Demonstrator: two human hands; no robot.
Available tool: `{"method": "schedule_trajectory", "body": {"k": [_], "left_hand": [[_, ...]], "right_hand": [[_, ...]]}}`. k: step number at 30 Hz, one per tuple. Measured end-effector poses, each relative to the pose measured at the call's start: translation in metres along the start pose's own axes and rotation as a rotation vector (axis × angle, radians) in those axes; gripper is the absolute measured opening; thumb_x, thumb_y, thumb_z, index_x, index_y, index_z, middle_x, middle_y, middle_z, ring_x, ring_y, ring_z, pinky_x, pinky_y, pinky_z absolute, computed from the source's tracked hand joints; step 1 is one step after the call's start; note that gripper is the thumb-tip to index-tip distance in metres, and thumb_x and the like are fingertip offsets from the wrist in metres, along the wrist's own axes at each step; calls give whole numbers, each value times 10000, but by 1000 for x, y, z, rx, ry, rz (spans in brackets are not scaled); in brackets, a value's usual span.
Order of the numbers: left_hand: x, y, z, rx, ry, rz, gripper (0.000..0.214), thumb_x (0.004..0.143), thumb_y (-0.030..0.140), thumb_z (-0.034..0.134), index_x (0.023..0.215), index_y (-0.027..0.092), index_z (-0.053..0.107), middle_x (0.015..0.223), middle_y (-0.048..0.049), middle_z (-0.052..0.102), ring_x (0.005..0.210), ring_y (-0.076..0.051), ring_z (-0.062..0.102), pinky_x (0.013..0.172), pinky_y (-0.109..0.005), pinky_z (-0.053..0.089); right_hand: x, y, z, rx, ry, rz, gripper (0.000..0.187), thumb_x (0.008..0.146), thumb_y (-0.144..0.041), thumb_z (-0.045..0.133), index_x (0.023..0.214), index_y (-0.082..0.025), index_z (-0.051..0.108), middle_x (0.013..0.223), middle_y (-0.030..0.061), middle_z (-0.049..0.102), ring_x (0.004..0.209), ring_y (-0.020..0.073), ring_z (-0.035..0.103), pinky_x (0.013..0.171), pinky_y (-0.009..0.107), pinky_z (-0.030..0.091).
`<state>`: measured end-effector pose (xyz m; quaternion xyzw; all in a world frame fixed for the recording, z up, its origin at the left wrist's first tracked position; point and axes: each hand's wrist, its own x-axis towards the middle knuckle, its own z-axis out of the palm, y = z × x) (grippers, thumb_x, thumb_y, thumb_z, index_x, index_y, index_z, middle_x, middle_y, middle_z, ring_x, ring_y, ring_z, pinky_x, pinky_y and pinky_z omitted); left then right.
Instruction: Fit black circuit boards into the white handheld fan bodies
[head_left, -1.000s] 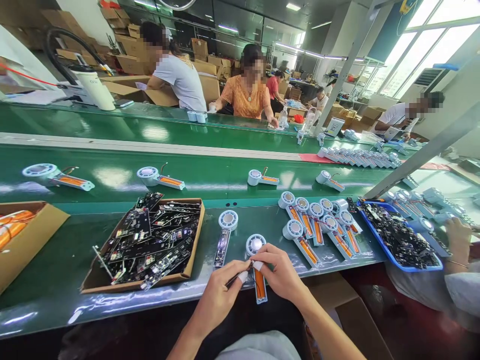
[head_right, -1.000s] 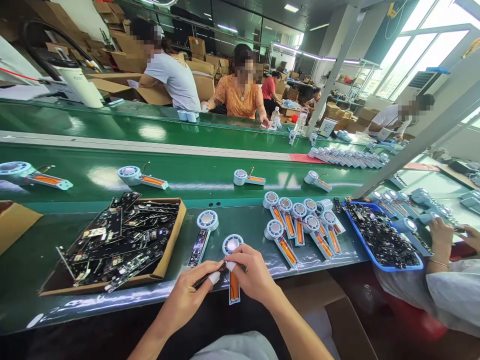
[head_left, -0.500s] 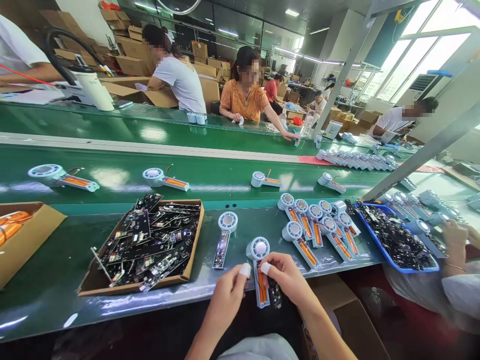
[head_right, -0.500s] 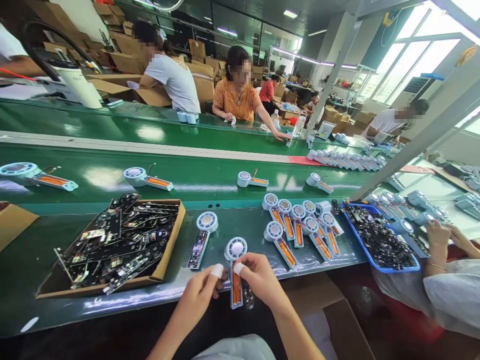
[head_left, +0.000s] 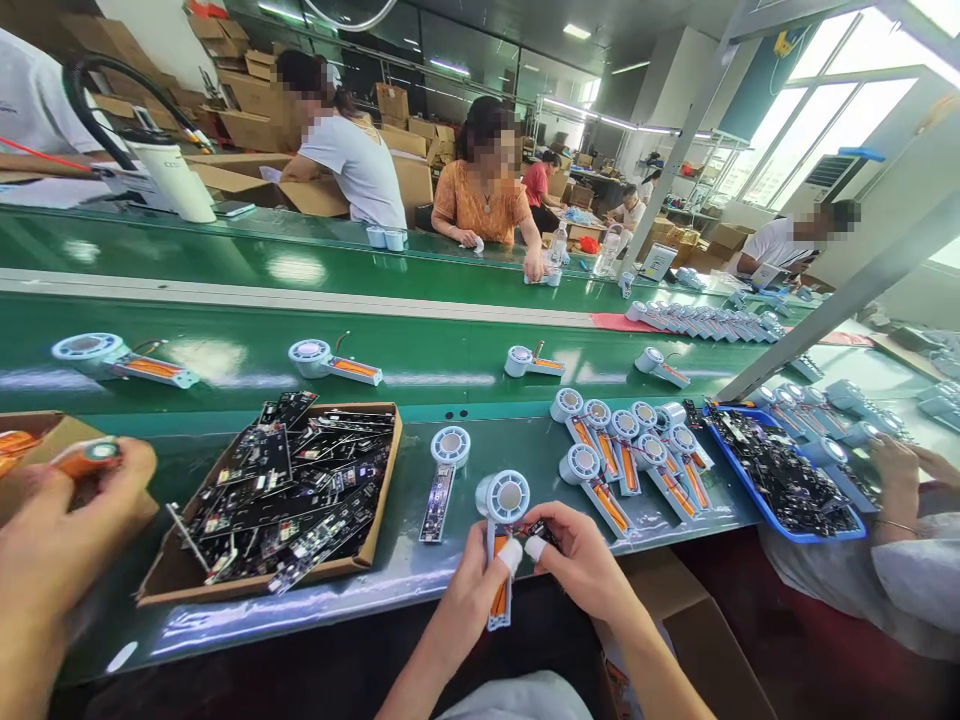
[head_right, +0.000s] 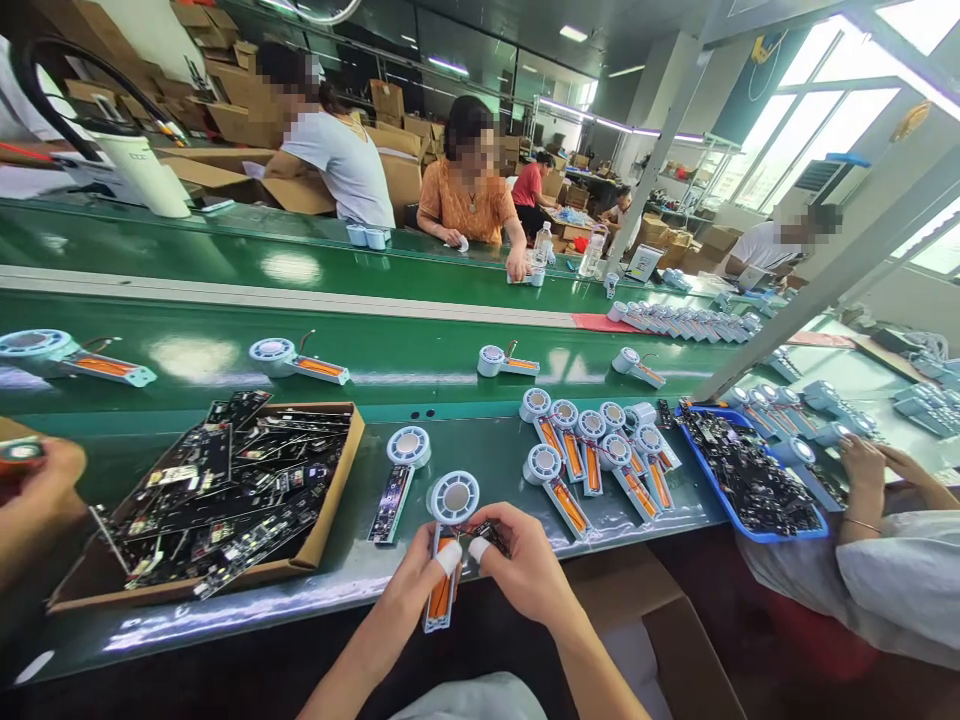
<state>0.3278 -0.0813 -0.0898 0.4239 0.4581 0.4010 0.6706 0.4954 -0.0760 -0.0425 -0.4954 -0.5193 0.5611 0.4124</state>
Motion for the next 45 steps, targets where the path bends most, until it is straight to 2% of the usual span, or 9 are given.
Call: {"method": "schedule_trajectory", "body": {"k": [4,9,16,22,27,32,36,42,45], "left_hand": [[0,3,-2,149,31,68,487,861,470,595,1259,205,508,1184,-90,679,1118,-272,618,999,-393,457],[6,-3,-6,291,223,132,538,853,487,555,1307,198,544,1374,-138,624,1323,-322,528,1079,-419,415],[3,-1,-2,264,323,80,479,878,484,512,1265,208,572,1331,-125,650,1221,-301,589,1012,-391,455],[3,8,-3,189,325,101,413,826,475,628,1138,204,636,1056,-79,726,978,-263,657,835,-320,516],[3,19,-9,143,256,69,394,850,449,574,1179,241,638,1227,-62,699,1178,-269,610,983,-327,472],[2,28,-12,215,92,129,507,788,388,647,1256,206,579,1272,-89,673,1207,-301,585,1045,-384,428],[6,24,-11,336,129,121,510,808,452,631,1236,178,582,1158,-101,702,1075,-301,621,961,-401,455],[9,25,-8,275,137,112,566,842,573,578,1228,161,612,867,-39,682,717,-203,576,659,-297,455],[9,30,-7,226,191,120,532,842,557,579,1192,160,632,880,-44,683,709,-192,569,670,-292,453]], "right_hand": [[1,-5,8,181,35,42,231,798,-300,710,990,-185,652,832,14,667,616,111,560,571,243,520],[-2,-1,19,193,83,3,247,803,-260,681,1022,-206,582,952,27,685,640,101,557,565,221,490],[2,19,12,-441,275,-173,179,910,-209,554,1089,-214,549,969,55,699,851,184,653,727,278,487],[1,-9,-2,-1227,-30,-242,182,980,-131,467,894,-202,610,781,23,679,654,164,631,571,276,318],[-4,-32,-9,-1284,-228,-345,107,994,-284,573,942,-218,639,815,-3,670,685,150,633,570,282,278],[0,-28,-16,-1357,17,-430,179,1027,-220,488,910,-197,622,791,3,629,619,137,571,561,289,261],[0,-18,-13,-1467,199,-579,281,1031,-141,422,805,-197,578,722,14,588,615,158,533,593,315,265],[-3,-15,-6,-1554,298,-578,200,991,-76,466,1011,-207,615,730,21,589,663,188,512,632,325,293],[-7,-16,-2,-1596,234,-594,230,960,-62,499,1097,-207,614,740,31,600,669,201,529,626,325,308]]}}
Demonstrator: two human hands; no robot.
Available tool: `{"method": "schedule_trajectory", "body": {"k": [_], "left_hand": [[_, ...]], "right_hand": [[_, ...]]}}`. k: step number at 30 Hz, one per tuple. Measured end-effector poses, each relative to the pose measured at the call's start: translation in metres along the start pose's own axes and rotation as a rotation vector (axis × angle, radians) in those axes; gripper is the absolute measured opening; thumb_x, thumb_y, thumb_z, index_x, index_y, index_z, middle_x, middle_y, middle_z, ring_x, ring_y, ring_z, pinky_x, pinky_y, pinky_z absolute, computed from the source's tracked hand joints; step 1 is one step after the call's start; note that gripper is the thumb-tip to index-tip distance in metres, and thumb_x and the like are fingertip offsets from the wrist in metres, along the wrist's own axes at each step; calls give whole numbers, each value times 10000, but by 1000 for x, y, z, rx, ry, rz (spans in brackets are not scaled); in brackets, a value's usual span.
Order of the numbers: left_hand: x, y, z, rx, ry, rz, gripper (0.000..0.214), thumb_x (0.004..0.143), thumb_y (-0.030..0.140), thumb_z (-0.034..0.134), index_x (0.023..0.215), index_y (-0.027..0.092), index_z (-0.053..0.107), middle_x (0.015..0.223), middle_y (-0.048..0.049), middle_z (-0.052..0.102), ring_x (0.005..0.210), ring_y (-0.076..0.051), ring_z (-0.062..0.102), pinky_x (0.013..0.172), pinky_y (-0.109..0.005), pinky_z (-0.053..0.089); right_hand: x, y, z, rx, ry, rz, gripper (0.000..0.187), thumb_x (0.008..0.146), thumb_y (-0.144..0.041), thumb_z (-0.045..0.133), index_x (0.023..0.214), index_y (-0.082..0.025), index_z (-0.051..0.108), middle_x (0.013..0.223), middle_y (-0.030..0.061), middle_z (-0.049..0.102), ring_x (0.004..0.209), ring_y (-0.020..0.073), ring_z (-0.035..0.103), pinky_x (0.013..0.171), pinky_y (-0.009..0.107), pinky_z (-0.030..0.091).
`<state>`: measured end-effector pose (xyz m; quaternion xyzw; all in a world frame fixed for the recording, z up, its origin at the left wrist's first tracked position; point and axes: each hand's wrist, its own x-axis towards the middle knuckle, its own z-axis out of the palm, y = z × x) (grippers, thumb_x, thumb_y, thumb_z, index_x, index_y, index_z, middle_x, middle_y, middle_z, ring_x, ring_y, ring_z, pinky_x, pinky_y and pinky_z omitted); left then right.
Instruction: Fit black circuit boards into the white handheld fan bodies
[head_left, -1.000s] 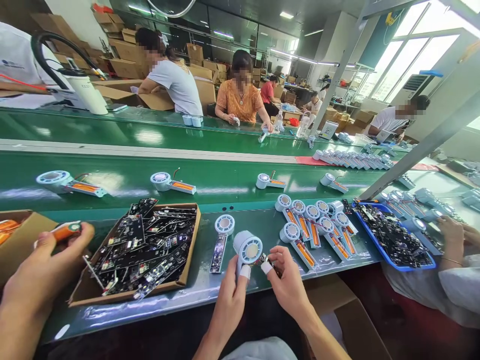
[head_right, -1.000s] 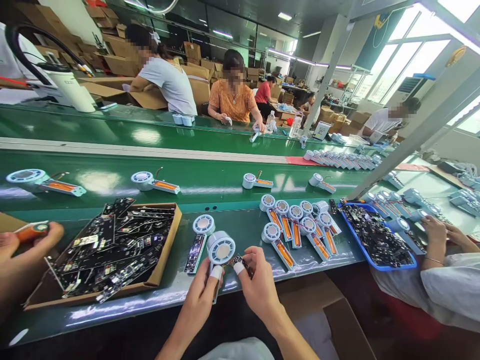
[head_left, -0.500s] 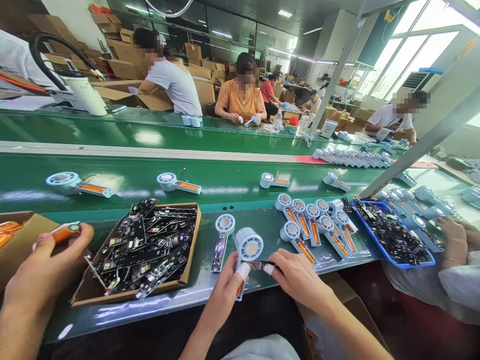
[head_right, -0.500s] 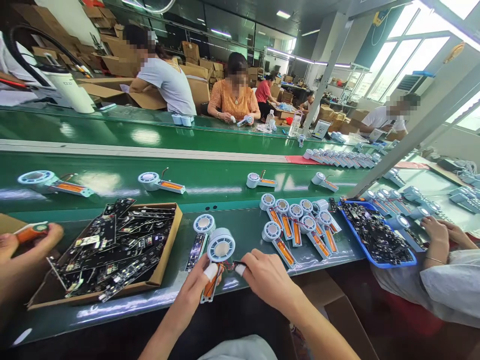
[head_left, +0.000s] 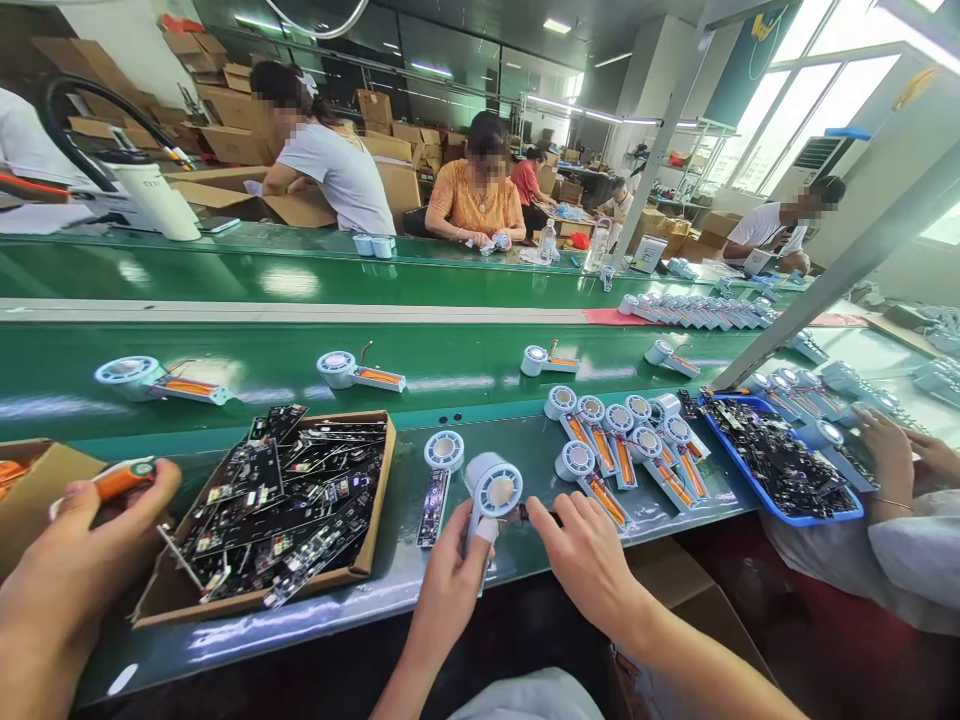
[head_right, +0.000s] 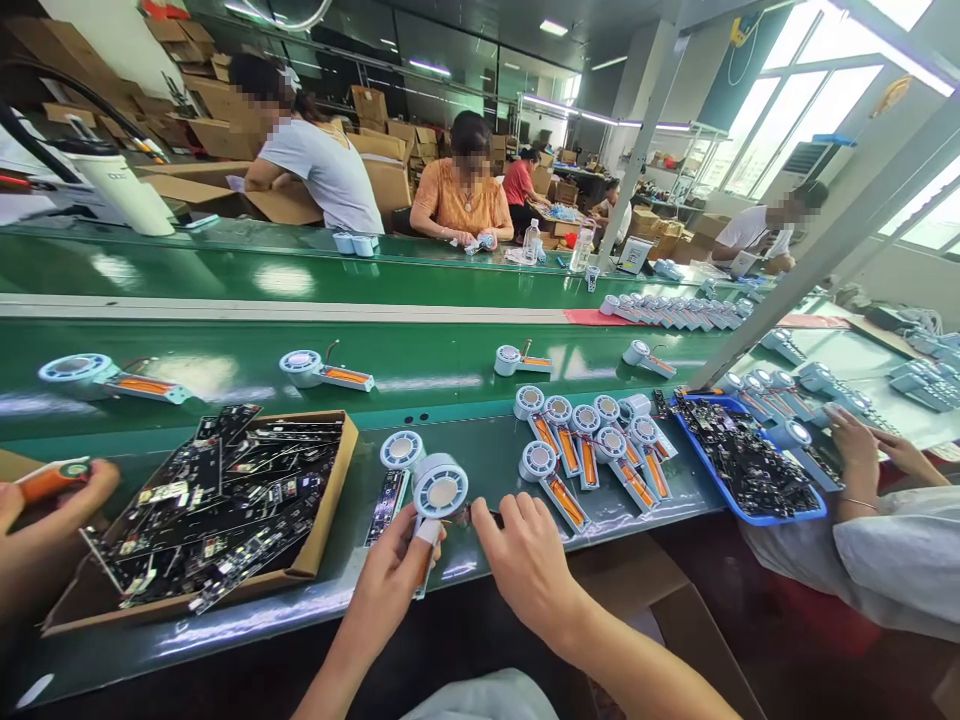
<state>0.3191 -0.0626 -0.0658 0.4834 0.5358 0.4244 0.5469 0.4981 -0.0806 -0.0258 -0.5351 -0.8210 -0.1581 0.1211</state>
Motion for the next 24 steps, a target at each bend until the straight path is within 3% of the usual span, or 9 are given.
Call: {"method": "schedule_trajectory", "body": {"k": [2,4,6,9,12,15,18,21,24], "left_hand": [[0,2,0,-17,41,-7,498,816,525,610,1159,167,646,934,-54,697,751,-199,587,726,-303,464],[0,4,0,-51,33,-28,465,796,489,632,1140,176,649,910,-40,696,748,-196,589,720,-299,465],[-1,6,0,-114,-22,-66,418,781,453,642,1100,182,651,820,-11,676,693,-178,572,661,-279,454],[-4,12,2,-230,-103,-159,310,748,401,649,973,187,653,768,9,664,641,-147,548,591,-247,426],[-9,16,2,-349,-148,-248,277,770,418,629,932,193,651,794,9,674,636,-136,554,570,-241,422],[-12,14,0,-476,-160,-286,374,798,536,605,926,189,659,800,-19,690,697,-183,623,618,-286,480],[-14,5,-3,-535,-149,-295,475,785,581,631,1054,193,680,1011,-74,744,980,-281,680,816,-367,538],[-16,-6,-1,-448,-120,-275,553,743,519,715,1204,222,645,1287,-83,691,1290,-322,563,1029,-400,476],[-19,-12,5,-303,-55,-212,579,725,520,721,1210,219,628,1391,-102,631,1423,-330,434,1135,-408,389]], "right_hand": [[-1,-2,-5,61,-112,-75,60,957,-168,574,973,-200,623,741,41,616,678,205,556,621,316,328],[0,-2,-11,194,-275,-156,110,942,-294,629,901,-192,620,746,47,647,675,202,582,613,299,348],[2,-1,-14,416,-413,-182,123,945,-307,610,924,-189,634,744,36,677,649,184,596,606,274,362],[6,-2,-9,932,-519,-48,178,980,-262,518,868,-203,642,673,-11,675,589,134,577,605,231,384],[5,-12,8,1428,-565,175,366,1002,-438,488,743,-199,587,565,-37,603,495,99,480,534,206,357],[-1,-25,22,1673,-514,352,533,954,-661,470,679,-204,507,498,-52,509,441,84,373,474,211,296],[-4,-33,29,1683,-332,449,614,928,-737,446,612,-210,433,492,-57,440,470,83,340,514,230,301],[-3,-37,29,1648,-213,513,621,930,-730,452,588,-216,386,516,-58,386,512,91,322,538,242,296],[-1,-40,27,1657,-152,564,627,927,-744,432,583,-226,354,501,-64,346,510,94,308,532,246,295]]}}
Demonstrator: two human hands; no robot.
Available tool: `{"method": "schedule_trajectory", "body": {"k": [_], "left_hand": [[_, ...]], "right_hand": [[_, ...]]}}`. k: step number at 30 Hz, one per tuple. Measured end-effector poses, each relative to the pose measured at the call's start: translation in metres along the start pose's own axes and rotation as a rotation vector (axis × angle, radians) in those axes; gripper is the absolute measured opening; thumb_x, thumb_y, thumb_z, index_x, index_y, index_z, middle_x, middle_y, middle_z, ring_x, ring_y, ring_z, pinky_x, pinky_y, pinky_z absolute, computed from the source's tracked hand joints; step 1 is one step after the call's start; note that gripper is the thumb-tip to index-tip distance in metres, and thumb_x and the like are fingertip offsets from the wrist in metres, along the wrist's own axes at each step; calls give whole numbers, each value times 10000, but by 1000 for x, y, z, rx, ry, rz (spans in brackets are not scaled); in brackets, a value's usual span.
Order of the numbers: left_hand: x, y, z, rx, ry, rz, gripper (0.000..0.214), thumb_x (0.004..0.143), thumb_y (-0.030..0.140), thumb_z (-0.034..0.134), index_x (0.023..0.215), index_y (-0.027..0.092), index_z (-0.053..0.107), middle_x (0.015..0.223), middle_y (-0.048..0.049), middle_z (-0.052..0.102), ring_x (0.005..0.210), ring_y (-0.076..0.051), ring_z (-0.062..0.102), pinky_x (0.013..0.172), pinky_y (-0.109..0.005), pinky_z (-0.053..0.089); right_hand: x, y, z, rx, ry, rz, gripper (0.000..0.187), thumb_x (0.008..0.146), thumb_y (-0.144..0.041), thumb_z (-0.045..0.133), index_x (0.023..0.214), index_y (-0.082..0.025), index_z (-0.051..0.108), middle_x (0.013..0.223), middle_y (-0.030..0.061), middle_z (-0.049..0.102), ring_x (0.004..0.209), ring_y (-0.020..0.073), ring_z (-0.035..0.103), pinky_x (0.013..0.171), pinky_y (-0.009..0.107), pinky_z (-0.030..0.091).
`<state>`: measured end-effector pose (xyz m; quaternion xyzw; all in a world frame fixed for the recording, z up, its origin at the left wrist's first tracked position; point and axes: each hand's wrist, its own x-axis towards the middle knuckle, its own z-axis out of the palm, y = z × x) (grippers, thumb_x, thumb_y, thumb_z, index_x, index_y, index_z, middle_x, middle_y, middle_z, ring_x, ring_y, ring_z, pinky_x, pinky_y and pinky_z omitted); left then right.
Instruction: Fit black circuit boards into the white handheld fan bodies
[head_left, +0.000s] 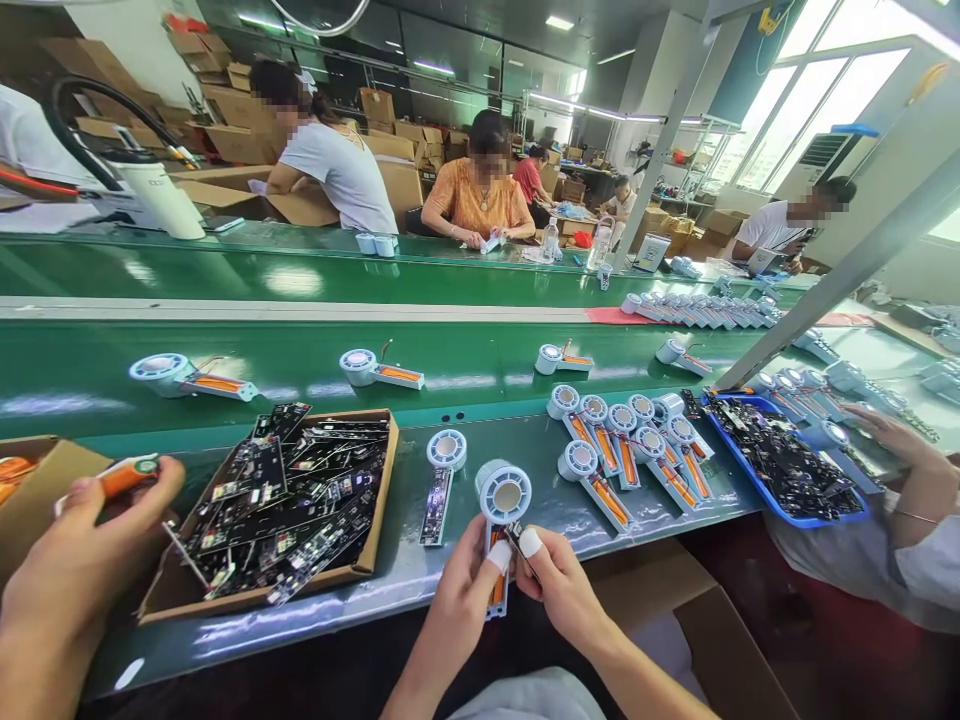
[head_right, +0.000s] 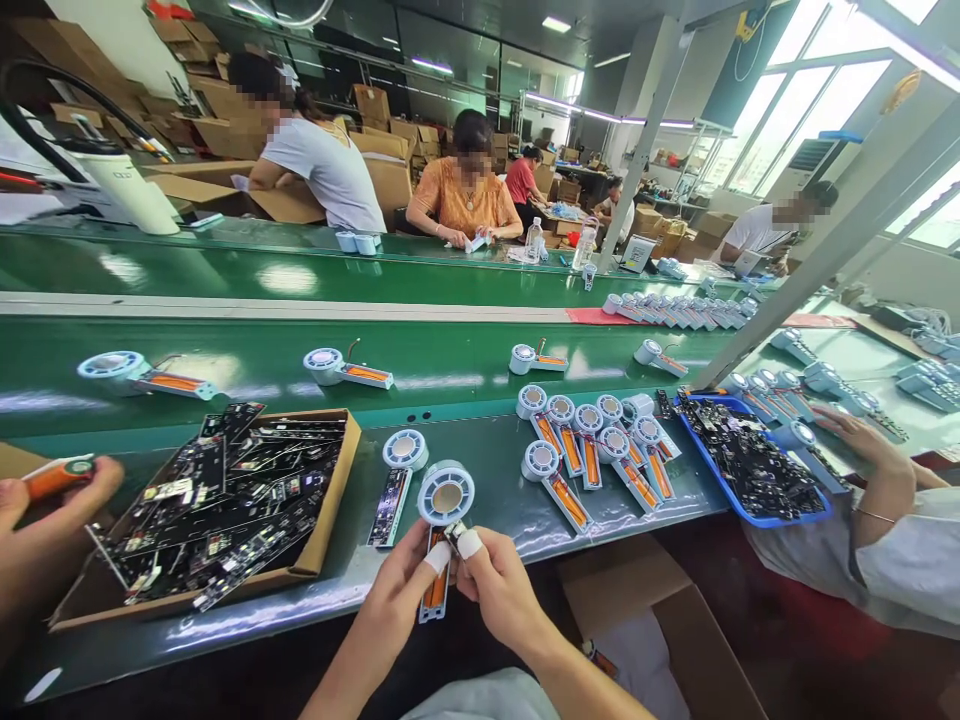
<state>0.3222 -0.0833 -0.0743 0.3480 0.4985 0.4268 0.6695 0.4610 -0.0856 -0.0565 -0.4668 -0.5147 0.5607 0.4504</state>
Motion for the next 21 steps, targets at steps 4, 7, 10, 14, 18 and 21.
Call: {"method": "schedule_trajectory", "body": {"k": [4,7,10,14,18,21], "left_hand": [[0,-1,9,160,140,72,544,753,518,649,1197,206,604,1419,-142,593,1408,-349,439,1153,-454,351],[3,3,12,258,195,118,445,803,488,559,1144,208,615,1245,-130,678,1246,-330,566,1044,-437,443],[9,8,12,293,192,103,361,818,472,520,1044,216,640,965,-79,717,984,-292,655,883,-399,514],[13,8,12,145,101,52,387,837,487,529,1099,223,634,1173,-92,705,1209,-302,605,973,-379,502],[10,5,18,118,108,83,519,908,483,459,1345,205,492,1538,-113,475,1495,-270,328,1183,-381,337],[9,3,24,182,179,107,533,945,431,421,1416,182,411,1581,-140,415,1530,-248,253,1230,-398,253]], "right_hand": [[-8,0,7,52,36,23,544,946,-696,458,681,-223,409,534,-66,399,498,93,336,506,231,312],[-21,6,12,43,104,-3,376,935,-590,581,989,-221,533,705,-27,578,622,129,519,595,236,437],[-30,18,13,-110,167,-93,420,966,-436,591,1329,-236,523,1060,76,701,942,205,653,862,325,521],[-25,29,13,-279,287,-152,405,982,-290,527,1378,-232,590,1314,124,661,1191,271,629,1022,396,497],[-17,25,19,-674,312,-206,501,955,-162,449,1444,-208,547,1067,128,734,915,253,719,771,343,587],[-17,17,21,-1113,230,-185,624,899,-85,461,1509,-216,462,898,91,726,700,233,713,607,303,564]]}}
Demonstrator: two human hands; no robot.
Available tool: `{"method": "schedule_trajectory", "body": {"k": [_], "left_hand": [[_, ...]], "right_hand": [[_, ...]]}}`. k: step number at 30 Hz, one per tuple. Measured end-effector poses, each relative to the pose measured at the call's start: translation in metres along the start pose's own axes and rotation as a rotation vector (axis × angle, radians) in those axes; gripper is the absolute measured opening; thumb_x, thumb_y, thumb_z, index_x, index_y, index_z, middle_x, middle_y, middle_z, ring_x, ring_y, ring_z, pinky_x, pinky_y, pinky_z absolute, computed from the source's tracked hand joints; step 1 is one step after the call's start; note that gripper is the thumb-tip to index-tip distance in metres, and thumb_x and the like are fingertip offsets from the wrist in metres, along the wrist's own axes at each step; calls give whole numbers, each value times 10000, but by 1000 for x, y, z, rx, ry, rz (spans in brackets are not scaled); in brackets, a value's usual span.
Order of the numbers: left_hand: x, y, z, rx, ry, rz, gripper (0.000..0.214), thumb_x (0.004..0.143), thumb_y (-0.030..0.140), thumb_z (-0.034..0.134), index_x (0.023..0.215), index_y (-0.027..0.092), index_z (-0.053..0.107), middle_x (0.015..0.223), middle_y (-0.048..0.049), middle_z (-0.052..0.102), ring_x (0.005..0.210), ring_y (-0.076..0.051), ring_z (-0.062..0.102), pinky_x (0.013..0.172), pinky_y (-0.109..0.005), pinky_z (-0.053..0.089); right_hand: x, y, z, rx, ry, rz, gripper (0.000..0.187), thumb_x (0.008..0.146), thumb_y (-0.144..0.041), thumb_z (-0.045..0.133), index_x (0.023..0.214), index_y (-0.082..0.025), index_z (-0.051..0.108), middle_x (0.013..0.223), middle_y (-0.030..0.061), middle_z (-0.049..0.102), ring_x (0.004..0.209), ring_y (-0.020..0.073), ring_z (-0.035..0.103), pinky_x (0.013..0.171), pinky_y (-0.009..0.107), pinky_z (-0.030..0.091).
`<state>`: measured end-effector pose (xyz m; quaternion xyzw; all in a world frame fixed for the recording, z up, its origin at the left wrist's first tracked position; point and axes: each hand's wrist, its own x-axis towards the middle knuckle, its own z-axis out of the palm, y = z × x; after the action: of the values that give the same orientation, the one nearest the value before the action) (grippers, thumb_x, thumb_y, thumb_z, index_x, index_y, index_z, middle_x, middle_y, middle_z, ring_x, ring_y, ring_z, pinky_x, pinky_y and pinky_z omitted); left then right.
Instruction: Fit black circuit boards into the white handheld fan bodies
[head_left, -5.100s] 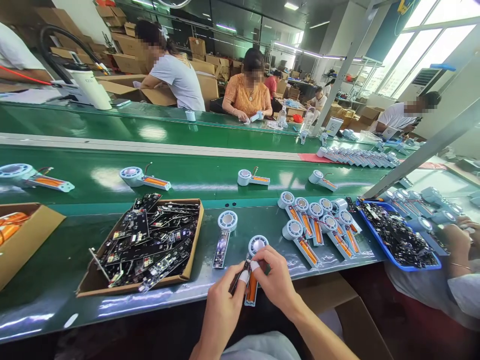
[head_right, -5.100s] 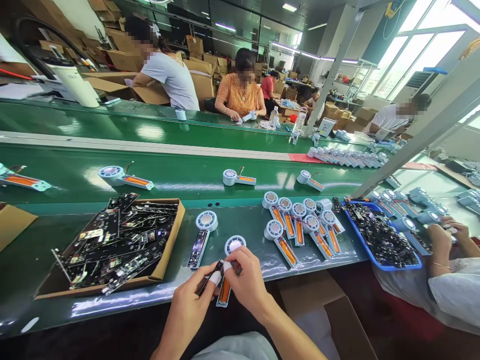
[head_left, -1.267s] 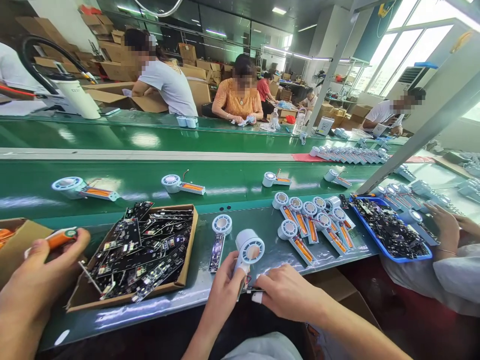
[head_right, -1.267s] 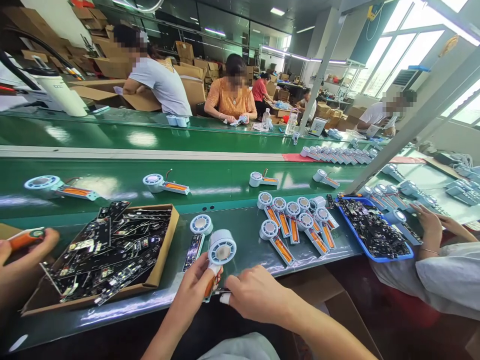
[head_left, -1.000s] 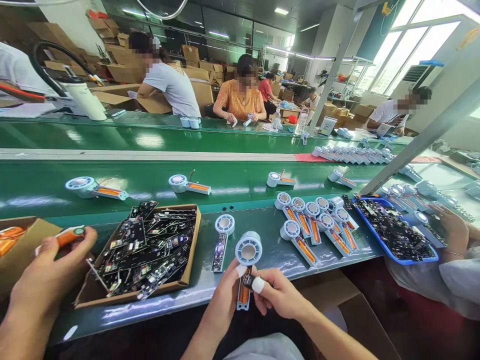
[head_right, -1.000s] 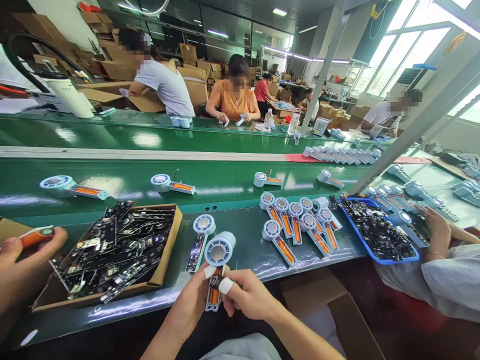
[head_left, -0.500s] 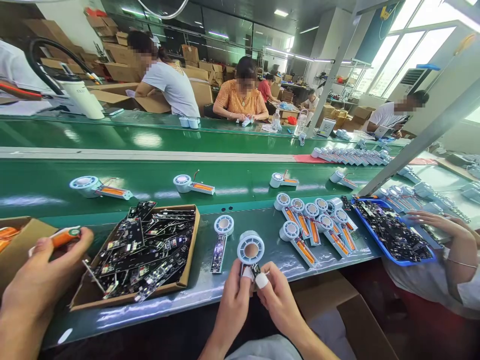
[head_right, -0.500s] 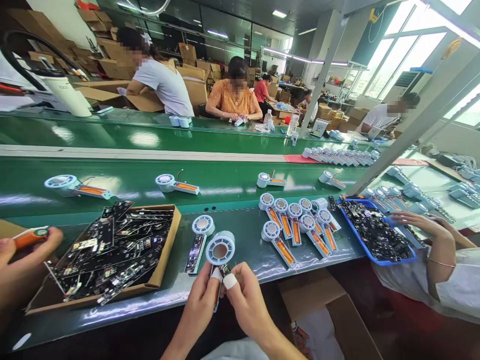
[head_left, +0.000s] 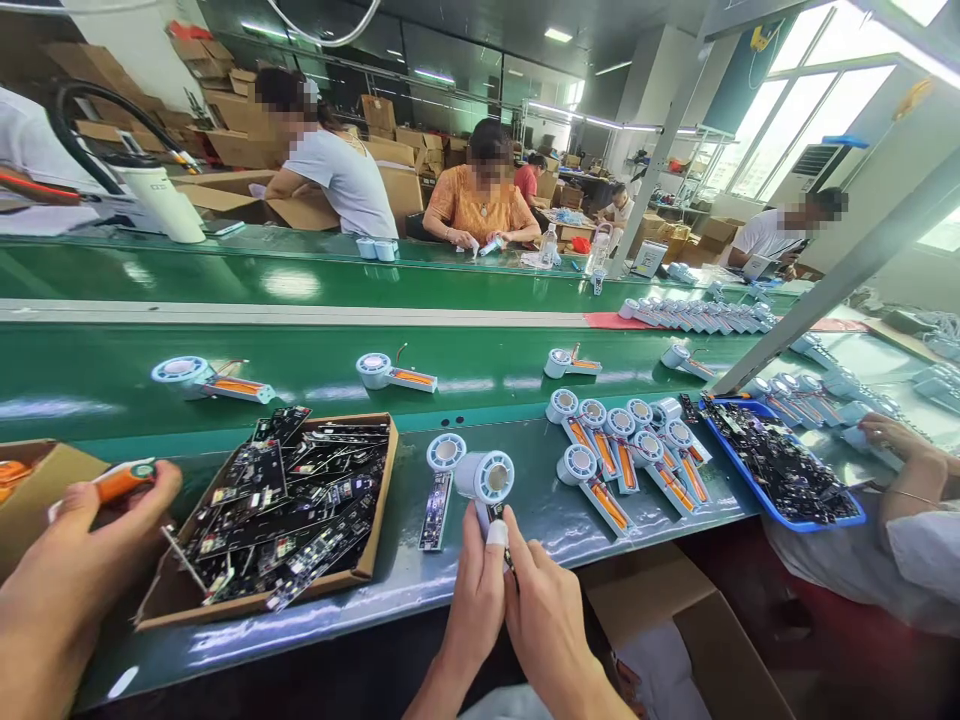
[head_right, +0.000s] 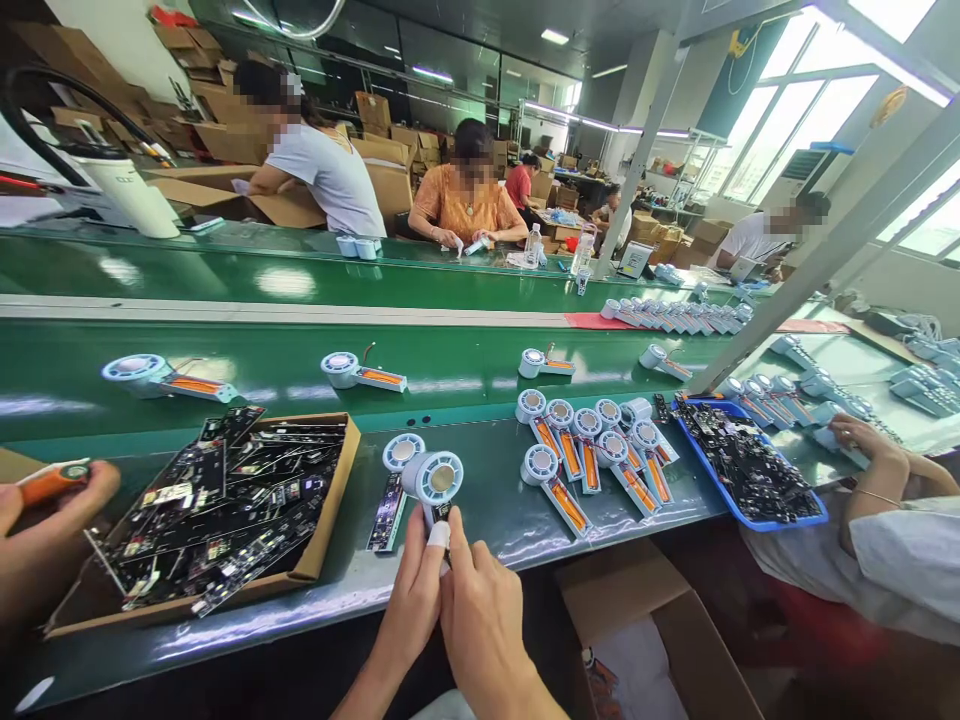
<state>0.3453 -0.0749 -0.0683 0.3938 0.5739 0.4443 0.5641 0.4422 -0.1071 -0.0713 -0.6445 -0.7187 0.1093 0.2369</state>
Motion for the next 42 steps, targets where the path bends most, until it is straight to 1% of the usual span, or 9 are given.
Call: {"method": "schedule_trajectory", "body": {"k": [3,7,12,14,17,19,28,35,42], "left_hand": [[2,-3,3,2,-17,-19,511,953,406,403,1409,176,422,1542,-150,474,1481,-255,368,1208,-419,305],[11,-6,6,36,-87,-63,492,948,442,386,1341,170,506,1403,-152,623,1353,-266,539,1155,-448,386],[27,10,-15,359,-169,184,424,920,459,404,1090,182,677,1161,-143,753,1085,-299,700,975,-453,527],[34,15,-33,531,-52,365,420,935,445,372,1011,191,698,1055,-135,773,970,-301,722,897,-451,551],[43,12,-58,783,311,601,444,945,404,336,978,170,711,1082,-175,751,1027,-346,698,920,-500,531],[47,5,-65,888,375,656,455,955,375,322,998,155,718,1114,-186,745,1030,-353,703,896,-495,544],[61,-8,-54,623,155,529,535,981,473,316,1005,177,761,1103,-136,751,1038,-288,723,917,-434,577],[66,-18,-57,401,100,403,610,957,555,320,1126,163,755,1371,-162,645,1321,-319,567,1130,-509,429],[77,-16,-60,275,-18,253,702,954,631,248,1018,191,791,1432,-127,613,1372,-314,514,1185,-534,341]], "right_hand": [[-2,-1,-3,-263,-68,-54,727,855,-61,520,1551,-219,379,790,52,709,627,228,698,567,287,554],[-3,5,5,-365,33,-119,804,856,-26,477,1601,-179,215,1078,148,712,848,265,717,699,339,600],[14,21,6,-285,-3,-85,751,920,-33,400,1609,-154,125,994,119,687,836,249,692,666,324,593],[27,28,4,-289,-38,-73,727,928,-28,398,1602,-148,155,1075,136,675,893,253,687,715,336,592],[45,35,5,-316,-83,-112,728,894,22,417,1574,-190,266,1293,165,602,972,239,685,781,325,578],[55,33,6,-341,-101,-154,686,887,29,444,1522,-223,383,1325,155,585,972,228,687,802,319,564],[82,4,5,-201,-230,-131,517,963,-126,462,1471,-217,494,1398,130,606,1171,271,643,966,399,533],[80,-6,26,-118,-141,-96,604,930,-252,562,1480,-36,438,1600,269,297,1498,368,280,1130,528,393],[86,-14,47,-211,-99,34,640,843,-305,703,1396,-50,505,1583,320,289,1471,419,316,1125,604,360]]}}
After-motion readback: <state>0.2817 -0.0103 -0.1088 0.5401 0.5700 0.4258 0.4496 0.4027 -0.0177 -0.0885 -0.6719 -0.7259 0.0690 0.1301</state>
